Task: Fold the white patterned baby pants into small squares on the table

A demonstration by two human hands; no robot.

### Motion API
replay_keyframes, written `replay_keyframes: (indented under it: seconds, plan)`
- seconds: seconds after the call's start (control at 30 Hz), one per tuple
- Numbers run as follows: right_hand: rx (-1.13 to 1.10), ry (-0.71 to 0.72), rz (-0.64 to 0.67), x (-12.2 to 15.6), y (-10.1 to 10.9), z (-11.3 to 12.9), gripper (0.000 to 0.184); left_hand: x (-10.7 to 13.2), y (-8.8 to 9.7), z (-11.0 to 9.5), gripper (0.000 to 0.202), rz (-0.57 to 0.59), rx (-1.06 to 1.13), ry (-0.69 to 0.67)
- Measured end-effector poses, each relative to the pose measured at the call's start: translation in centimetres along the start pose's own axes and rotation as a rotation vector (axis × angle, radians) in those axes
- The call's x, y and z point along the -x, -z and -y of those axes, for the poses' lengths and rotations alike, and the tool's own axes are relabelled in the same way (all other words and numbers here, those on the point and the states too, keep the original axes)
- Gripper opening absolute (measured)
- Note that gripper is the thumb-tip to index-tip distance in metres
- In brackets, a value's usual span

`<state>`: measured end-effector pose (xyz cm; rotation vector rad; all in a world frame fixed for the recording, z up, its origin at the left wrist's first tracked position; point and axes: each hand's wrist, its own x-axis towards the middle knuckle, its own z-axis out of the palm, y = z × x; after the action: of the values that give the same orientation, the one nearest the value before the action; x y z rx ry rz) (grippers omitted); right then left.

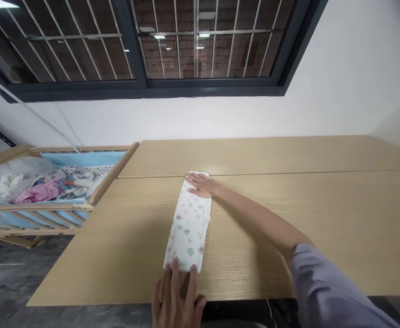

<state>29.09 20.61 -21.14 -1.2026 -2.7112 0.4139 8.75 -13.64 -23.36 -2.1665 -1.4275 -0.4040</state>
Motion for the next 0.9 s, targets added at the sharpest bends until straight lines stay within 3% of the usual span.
replay_keyframes:
  seconds: [0.2, 0.37, 0.47, 0.57, 0.63, 0.7, 0.8, 0.87, 0.9]
  plan:
    - [0.0, 0.043, -0.038, -1.8, 0.1, -3.0, 0.064, -0.4, 0.2, 0.0, 0.06, 0.016, -0.013, -0.016]
    - [0.048, 0.076, -0.01, -2.1, 1.0, -3.7, 0.062, -2.2, 0.6, -1.9, 0.061, 0.06, 0.033, -0.009]
    - [0.109, 0.074, -0.021, -2.1, 2.2, -3.7, 0.058, -3.7, 0.8, -3.5, 0.059, 0.074, 0.073, 0.02]
    - [0.166, 0.123, -0.125, -0.9, 3.1, -2.0, 0.058, -4.6, 0.6, -3.5, 0.051, 0.097, 0.134, 0.096]
    - [0.168, 0.134, -0.231, 1.0, 3.5, 0.2, 0.059, -4.8, 0.5, -2.3, 0.044, 0.104, 0.2, 0.092]
    - [0.126, 0.147, -0.286, 4.3, 3.7, 3.4, 0.053, -4.7, 0.4, -0.4, 0.037, 0.104, 0.26, 0.005]
    - [-0.05, 0.317, -0.15, 11.3, 3.3, 8.8, 0.037, -4.3, 0.8, 2.7, 0.034, 0.097, 0.338, -0.144]
    - [-0.073, 0.451, -0.072, 16.4, 2.2, 12.0, 0.033, -4.2, 1.2, 4.2, 0.049, 0.078, 0.419, -0.24]
    - [-0.03, 0.481, -0.1, 18.8, 1.4, 13.3, 0.033, -4.2, 1.4, 4.7, 0.055, 0.083, 0.46, -0.291]
